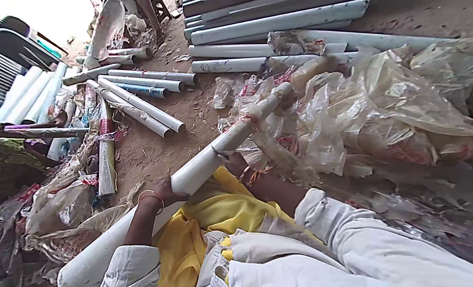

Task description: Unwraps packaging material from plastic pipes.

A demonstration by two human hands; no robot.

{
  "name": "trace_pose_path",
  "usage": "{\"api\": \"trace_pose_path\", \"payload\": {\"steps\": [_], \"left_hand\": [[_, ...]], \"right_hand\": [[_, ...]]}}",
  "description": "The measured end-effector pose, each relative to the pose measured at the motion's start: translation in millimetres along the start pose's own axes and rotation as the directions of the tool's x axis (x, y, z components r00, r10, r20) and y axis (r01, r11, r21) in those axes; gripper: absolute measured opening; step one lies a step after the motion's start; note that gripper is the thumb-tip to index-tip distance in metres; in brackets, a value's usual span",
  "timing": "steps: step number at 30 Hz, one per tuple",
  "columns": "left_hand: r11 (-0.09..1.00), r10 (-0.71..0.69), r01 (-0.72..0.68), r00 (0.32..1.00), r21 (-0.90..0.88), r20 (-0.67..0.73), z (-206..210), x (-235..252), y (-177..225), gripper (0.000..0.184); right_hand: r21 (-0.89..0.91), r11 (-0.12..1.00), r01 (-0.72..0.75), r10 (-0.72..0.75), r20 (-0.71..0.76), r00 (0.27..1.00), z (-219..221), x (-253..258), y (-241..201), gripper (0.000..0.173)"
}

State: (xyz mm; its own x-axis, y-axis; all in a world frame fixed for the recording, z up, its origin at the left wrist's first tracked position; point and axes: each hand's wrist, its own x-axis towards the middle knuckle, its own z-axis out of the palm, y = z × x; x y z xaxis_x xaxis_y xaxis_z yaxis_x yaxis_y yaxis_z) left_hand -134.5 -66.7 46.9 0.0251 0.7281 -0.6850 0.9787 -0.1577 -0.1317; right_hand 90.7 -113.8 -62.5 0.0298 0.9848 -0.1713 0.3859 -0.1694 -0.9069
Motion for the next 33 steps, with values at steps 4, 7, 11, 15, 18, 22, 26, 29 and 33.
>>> {"api": "trace_pose_path", "payload": {"steps": [4,7,11,15,18,22,26,29,33], "left_hand": [[1.000,0.020,-0.020,1.000,-0.013,0.007,0.0,1.9,-6.0,0.100],[1.000,0.016,-0.016,1.000,-0.003,0.021,-3.7,5.6,-8.0,0.096],[0.998,0.045,-0.042,0.997,-0.049,0.056,-10.3,14.5,-11.3,0.090],[0.988,0.080,-0.067,0.993,-0.142,0.081,-13.1,24.7,-25.1,0.084],[0.965,0.101,-0.070,0.988,-0.251,0.114,-13.2,35.5,-36.0,0.078],[0.926,0.116,-0.042,0.977,-0.376,0.177,-16.4,43.3,-43.5,0.072],[0.893,0.120,-0.008,0.968,-0.450,0.221,-22.1,43.4,-46.3,0.068],[0.885,0.149,-0.023,0.961,-0.465,0.234,-21.8,49.5,-49.9,0.068],[0.878,0.163,-0.037,0.960,-0.477,0.226,-17.5,52.7,-55.3,0.073]], "right_hand": [[0.018,0.986,0.166,-0.166,0.223,0.961,35.4,-27.9,-36.0,0.041],[-0.021,1.000,0.011,-0.011,0.022,1.000,8.3,1.8,4.4,0.040],[0.031,0.992,-0.118,0.121,-0.087,0.989,-24.8,25.1,28.0,0.040],[-0.044,0.983,0.176,-0.158,0.270,0.950,24.8,-13.9,-29.6,0.042],[-0.241,0.968,0.071,-0.012,0.241,0.970,16.5,-3.0,-21.7,0.044],[-0.145,0.980,-0.138,0.142,0.014,0.990,-29.6,46.0,31.8,0.044],[-0.213,0.970,0.115,-0.061,0.246,0.967,9.0,21.9,-3.9,0.047],[-0.301,0.944,0.135,-0.050,0.274,0.961,17.2,12.2,-8.7,0.052],[-0.221,0.941,-0.257,0.259,-0.023,0.966,-46.1,63.6,37.7,0.049]]}}
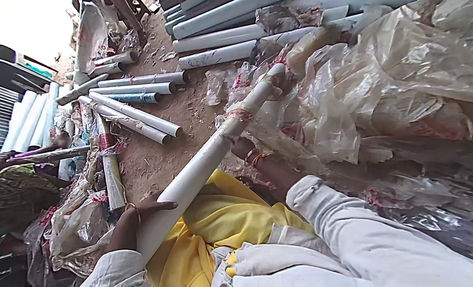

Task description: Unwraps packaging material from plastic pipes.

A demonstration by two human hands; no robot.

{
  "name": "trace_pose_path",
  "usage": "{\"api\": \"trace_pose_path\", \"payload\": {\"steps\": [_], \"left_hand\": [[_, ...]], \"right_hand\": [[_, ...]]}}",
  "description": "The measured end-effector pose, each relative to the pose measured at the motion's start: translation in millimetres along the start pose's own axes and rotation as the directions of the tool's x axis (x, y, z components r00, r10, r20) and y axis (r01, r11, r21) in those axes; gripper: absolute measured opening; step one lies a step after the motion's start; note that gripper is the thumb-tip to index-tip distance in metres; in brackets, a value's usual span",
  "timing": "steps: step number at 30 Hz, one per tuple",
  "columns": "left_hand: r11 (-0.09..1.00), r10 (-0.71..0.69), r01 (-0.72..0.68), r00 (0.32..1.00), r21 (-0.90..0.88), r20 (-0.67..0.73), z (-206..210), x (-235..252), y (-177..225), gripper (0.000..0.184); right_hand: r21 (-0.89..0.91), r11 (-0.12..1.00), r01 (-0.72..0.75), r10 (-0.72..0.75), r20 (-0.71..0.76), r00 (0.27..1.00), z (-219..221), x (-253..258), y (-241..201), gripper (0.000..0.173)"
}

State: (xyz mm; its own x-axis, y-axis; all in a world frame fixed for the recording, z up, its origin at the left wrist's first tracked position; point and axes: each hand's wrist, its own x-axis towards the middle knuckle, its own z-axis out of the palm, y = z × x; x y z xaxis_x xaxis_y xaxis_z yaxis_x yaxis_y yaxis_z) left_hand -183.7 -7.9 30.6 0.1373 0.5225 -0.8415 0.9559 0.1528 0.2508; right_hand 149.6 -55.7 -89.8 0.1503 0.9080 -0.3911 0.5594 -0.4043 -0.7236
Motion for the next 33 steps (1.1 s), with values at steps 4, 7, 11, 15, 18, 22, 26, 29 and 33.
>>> {"api": "trace_pose_path", "payload": {"steps": [4,7,11,15,18,22,26,29,33], "left_hand": [[0.999,0.042,-0.041,0.999,0.016,-0.004,-0.4,2.9,1.2,0.070],[0.999,0.031,-0.031,1.000,0.031,-0.002,1.3,0.6,4.1,0.074],[0.998,0.026,-0.025,1.000,0.055,-0.014,5.3,-3.3,5.8,0.076],[0.998,0.045,-0.043,0.999,0.055,-0.018,5.1,1.5,2.8,0.075],[0.997,0.018,-0.016,1.000,0.070,-0.024,6.3,-4.6,9.7,0.073],[0.994,0.031,-0.027,0.999,0.106,-0.034,8.0,-2.7,6.2,0.076],[0.994,0.041,-0.035,0.998,0.108,-0.054,9.1,-3.9,8.5,0.074],[0.992,0.022,-0.014,0.997,0.125,-0.069,12.1,-4.6,8.8,0.077],[0.988,0.000,0.012,0.997,0.151,-0.078,14.7,-5.6,9.7,0.081]], "right_hand": [[-0.011,0.984,0.177,-0.174,0.142,0.974,13.8,-23.5,-34.6,0.048],[-0.069,0.939,0.337,-0.316,0.212,0.925,40.9,-53.5,-57.7,0.049],[-0.171,0.985,0.037,-0.035,0.014,0.999,7.7,-9.7,-17.8,0.049],[-0.089,0.988,0.126,-0.116,0.104,0.988,4.8,-18.3,-28.9,0.047],[-0.121,0.940,0.319,-0.288,0.221,0.932,32.9,-50.9,-53.6,0.049],[-0.104,0.992,0.071,-0.072,-0.009,0.997,-2.7,7.6,-8.8,0.045],[-0.153,0.969,0.192,-0.172,0.134,0.976,6.7,-21.9,-38.8,0.047],[-0.181,0.923,0.339,-0.298,0.221,0.929,28.1,-44.2,-49.5,0.049],[-0.147,0.989,-0.013,0.012,-0.004,1.000,-17.4,14.7,-3.7,0.045]]}}
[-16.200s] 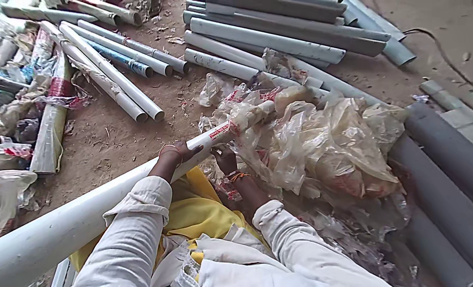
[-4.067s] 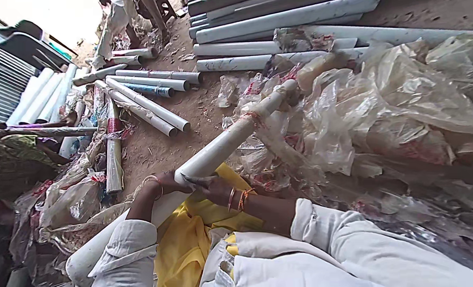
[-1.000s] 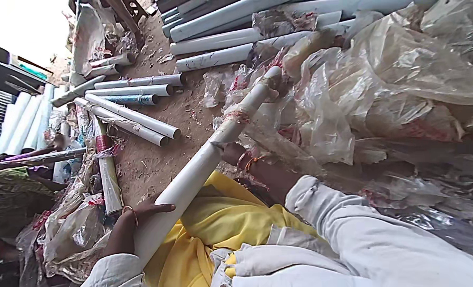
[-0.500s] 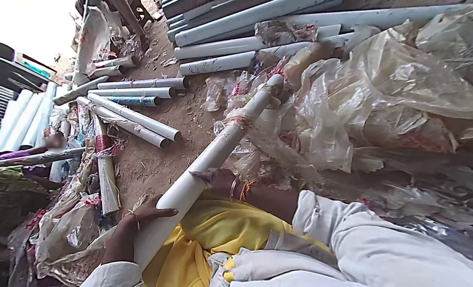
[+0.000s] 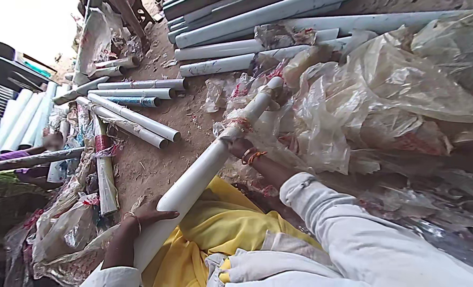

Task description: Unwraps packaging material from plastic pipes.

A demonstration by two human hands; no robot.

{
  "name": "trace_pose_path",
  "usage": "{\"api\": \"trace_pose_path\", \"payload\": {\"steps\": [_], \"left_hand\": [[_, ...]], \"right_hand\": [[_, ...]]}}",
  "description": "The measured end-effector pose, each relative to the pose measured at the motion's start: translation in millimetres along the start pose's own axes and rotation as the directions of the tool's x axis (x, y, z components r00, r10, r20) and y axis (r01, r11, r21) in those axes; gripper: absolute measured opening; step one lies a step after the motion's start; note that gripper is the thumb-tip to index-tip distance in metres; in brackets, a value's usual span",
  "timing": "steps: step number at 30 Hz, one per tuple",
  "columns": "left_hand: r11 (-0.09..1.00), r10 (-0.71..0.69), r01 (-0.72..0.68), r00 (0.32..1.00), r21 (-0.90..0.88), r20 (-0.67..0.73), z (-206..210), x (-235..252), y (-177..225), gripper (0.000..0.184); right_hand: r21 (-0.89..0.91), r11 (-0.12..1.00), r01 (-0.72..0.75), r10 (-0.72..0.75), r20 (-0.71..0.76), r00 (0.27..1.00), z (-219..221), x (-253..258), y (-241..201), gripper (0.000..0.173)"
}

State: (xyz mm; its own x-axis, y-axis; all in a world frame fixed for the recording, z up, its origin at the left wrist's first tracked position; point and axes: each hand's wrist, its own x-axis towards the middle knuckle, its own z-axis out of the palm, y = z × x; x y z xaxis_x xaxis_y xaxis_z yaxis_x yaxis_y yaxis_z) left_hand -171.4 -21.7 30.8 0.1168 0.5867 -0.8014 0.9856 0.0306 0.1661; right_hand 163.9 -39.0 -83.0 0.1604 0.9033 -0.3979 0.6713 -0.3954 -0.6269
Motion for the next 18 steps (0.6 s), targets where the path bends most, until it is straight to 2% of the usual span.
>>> {"api": "trace_pose_path", "payload": {"steps": [2,5,6,7,9,10,12,13,15,17,18], "left_hand": [[1.000,0.001,-0.001,1.000,0.005,0.007,-1.5,-0.2,3.0,0.080],[1.000,0.003,-0.003,1.000,0.008,-0.006,-2.5,-0.3,3.1,0.078],[1.000,0.007,-0.007,1.000,0.006,-0.007,-1.9,-0.5,2.6,0.078],[1.000,0.006,-0.006,1.000,0.000,-0.004,-0.6,-0.7,2.2,0.078],[1.000,0.003,-0.003,1.000,0.000,-0.001,1.1,-0.9,1.2,0.079],[1.000,0.004,-0.004,1.000,0.002,-0.002,0.6,-0.9,1.0,0.079],[1.000,0.003,-0.003,1.000,-0.009,0.004,-1.8,-0.2,1.7,0.080],[1.000,0.006,-0.005,1.000,-0.022,0.009,-3.0,1.3,0.9,0.079],[0.998,0.015,-0.013,0.999,-0.066,0.030,-5.4,2.5,0.1,0.075],[0.992,0.019,-0.012,0.998,-0.124,0.055,-8.4,1.6,-0.9,0.069],[0.990,0.018,-0.008,0.998,-0.142,0.068,-10.7,0.8,-0.4,0.066]], "right_hand": [[-0.022,0.999,0.027,-0.025,0.062,0.998,-6.2,-11.3,-14.6,0.042],[-0.042,0.950,0.311,-0.299,0.183,0.937,26.7,-48.2,-51.9,0.043],[-0.061,0.939,0.338,-0.322,0.186,0.928,32.1,-51.2,-54.2,0.046],[-0.093,0.951,0.294,-0.277,0.161,0.947,27.6,-46.5,-48.9,0.049],[-0.108,0.993,0.057,-0.051,0.060,0.997,0.1,-13.5,-19.3,0.047],[-0.063,0.997,-0.046,0.047,0.005,0.999,-14.5,5.1,-2.5,0.043],[0.001,0.997,-0.078,0.078,-0.023,0.997,-30.2,16.9,9.5,0.041],[-0.007,1.000,-0.029,0.029,0.009,1.000,-26.9,6.6,0.7,0.041],[0.001,0.983,0.185,-0.184,0.101,0.978,6.3,-33.1,-29.5,0.042],[0.024,0.906,0.422,-0.418,0.196,0.887,50.3,-78.3,-55.2,0.050],[0.031,0.876,0.482,-0.476,0.222,0.851,64.1,-92.1,-60.3,0.053]]}}
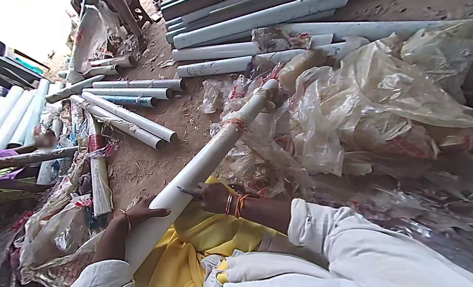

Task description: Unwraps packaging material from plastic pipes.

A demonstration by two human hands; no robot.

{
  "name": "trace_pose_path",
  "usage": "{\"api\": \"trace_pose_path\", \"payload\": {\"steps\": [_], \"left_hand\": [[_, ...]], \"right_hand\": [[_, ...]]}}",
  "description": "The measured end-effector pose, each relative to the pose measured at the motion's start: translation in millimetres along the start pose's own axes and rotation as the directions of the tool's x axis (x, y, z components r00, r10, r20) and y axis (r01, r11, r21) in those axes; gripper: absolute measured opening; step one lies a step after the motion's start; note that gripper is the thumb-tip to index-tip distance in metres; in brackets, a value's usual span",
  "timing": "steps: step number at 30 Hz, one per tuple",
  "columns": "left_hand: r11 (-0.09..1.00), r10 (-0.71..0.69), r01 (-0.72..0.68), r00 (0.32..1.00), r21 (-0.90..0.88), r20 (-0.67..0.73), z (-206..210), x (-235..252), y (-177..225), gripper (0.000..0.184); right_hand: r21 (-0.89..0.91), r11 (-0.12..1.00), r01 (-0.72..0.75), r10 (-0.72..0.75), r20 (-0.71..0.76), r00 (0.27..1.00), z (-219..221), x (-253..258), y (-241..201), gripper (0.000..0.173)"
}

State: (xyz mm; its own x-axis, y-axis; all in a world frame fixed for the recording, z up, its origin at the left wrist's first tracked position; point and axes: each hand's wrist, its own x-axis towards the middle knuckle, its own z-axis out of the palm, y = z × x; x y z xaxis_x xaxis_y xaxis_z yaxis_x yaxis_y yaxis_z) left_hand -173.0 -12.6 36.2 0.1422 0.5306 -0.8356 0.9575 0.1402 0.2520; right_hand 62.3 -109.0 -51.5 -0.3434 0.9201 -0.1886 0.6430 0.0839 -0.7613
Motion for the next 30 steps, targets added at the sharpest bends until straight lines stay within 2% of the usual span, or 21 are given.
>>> {"api": "trace_pose_path", "payload": {"steps": [1,3,5,6,7,8,9,11,13,14,16,18,20,21,22,24,25,26,27,28,30], "left_hand": [[1.000,-0.009,0.009,1.000,-0.013,0.014,-1.1,-0.8,1.0,0.064],[0.999,-0.036,0.037,0.999,-0.032,0.032,-3.3,0.3,0.5,0.063],[0.996,-0.051,0.053,0.998,-0.076,0.031,-5.5,3.3,-3.5,0.062],[0.993,-0.047,0.051,0.998,-0.104,0.043,-7.1,5.3,-5.0,0.061],[0.990,-0.041,0.048,0.998,-0.131,0.053,-8.8,7.4,-7.0,0.061],[0.989,-0.046,0.053,0.998,-0.141,0.051,-10.7,9.2,-8.1,0.061],[0.988,-0.062,0.067,0.997,-0.140,0.041,-11.3,9.1,-6.6,0.060],[0.988,-0.089,0.094,0.995,-0.125,0.046,-11.5,6.3,-1.8,0.057],[0.987,-0.108,0.113,0.993,-0.115,0.053,-11.8,3.4,0.7,0.057],[0.985,-0.115,0.121,0.992,-0.123,0.053,-11.3,2.8,1.5,0.058],[0.989,-0.097,0.100,0.995,-0.109,0.034,-12.3,5.8,-2.3,0.057],[0.995,-0.078,0.079,0.997,-0.059,0.024,-15.8,14.4,-15.9,0.058],[0.992,-0.093,0.096,0.995,-0.081,0.043,-17.3,14.0,-11.7,0.059],[0.990,-0.097,0.102,0.994,-0.102,0.048,-17.1,13.8,-10.3,0.058],[0.987,-0.086,0.094,0.994,-0.129,0.061,-16.2,13.0,-8.4,0.056],[0.984,-0.087,0.098,0.993,-0.150,0.080,-16.5,11.1,-3.7,0.056],[0.984,-0.091,0.102,0.993,-0.147,0.079,-16.1,9.1,-0.6,0.055],[0.986,-0.093,0.101,0.993,-0.131,0.070,-14.9,6.9,0.8,0.051],[0.991,-0.090,0.095,0.994,-0.095,0.054,-14.2,6.0,-0.8,0.046],[0.992,-0.091,0.095,0.995,-0.079,0.050,-16.3,8.9,-6.3,0.048],[0.991,-0.099,0.101,0.995,-0.089,0.027,-19.7,15.7,-14.5,0.046]], "right_hand": [[0.010,1.000,0.005,-0.004,-0.035,0.999,9.4,-2.0,2.1,0.055],[0.106,0.980,-0.166,0.185,-0.204,0.962,6.5,9.7,40.2,0.049],[0.272,0.886,-0.375,0.453,-0.338,0.825,-20.8,29.3,97.1,0.044],[0.338,0.830,-0.444,0.549,-0.350,0.760,-36.2,35.1,118.6,0.043],[0.389,0.799,-0.459,0.589,-0.348,0.729,-45.2,38.5,130.1,0.043],[0.406,0.804,-0.433,0.574,-0.345,0.743,-44.7,38.8,128.2,0.042],[0.390,0.845,-0.366,0.503,-0.346,0.792,-34.0,35.6,114.8,0.040],[0.268,0.950,-0.160,0.238,-0.290,0.927,3.5,21.8,68.8,0.043],[0.180,0.983,0.044,0.010,-0.289,0.957,37.8,12.3,38.8,0.051],[0.174,0.984,0.045,0.011,-0.310,0.951,42.2,13.3,40.0,0.052],[0.249,0.959,-0.135,0.222,-0.365,0.904,22.2,25.2,68.8,0.048],[0.357,0.867,-0.346,0.482,-0.432,0.762,-10.6,42.1,116.3,0.043],[0.424,0.782,-0.456,0.614,-0.403,0.679,-37.7,49.3,141.2,0.042],[0.435,0.784,-0.443,0.608,-0.394,0.690,-38.3,48.4,134.4,0.041],[0.413,0.823,-0.390,0.547,-0.391,0.740,-29.1,44.8,116.6,0.040],[0.270,0.943,-0.194,0.280,-0.335,0.899,3.1,32.6,69.4,0.046],[0.209,0.975,-0.074,0.136,-0.302,0.943,19.2,26.4,50.2,0.048],[0.168,0.985,0.023,0.031,-0.314,0.949,32.6,22.8,40.9,0.051],[0.158,0.985,0.063,-0.001,-0.363,0.932,39.5,23.6,43.4,0.050],[0.179,0.983,0.025,0.051,-0.410,0.910,37.9,28.3,56.9,0.048],[0.316,0.931,-0.183,0.321,-0.469,0.823,10.5,44.3,103.3,0.042]]}}
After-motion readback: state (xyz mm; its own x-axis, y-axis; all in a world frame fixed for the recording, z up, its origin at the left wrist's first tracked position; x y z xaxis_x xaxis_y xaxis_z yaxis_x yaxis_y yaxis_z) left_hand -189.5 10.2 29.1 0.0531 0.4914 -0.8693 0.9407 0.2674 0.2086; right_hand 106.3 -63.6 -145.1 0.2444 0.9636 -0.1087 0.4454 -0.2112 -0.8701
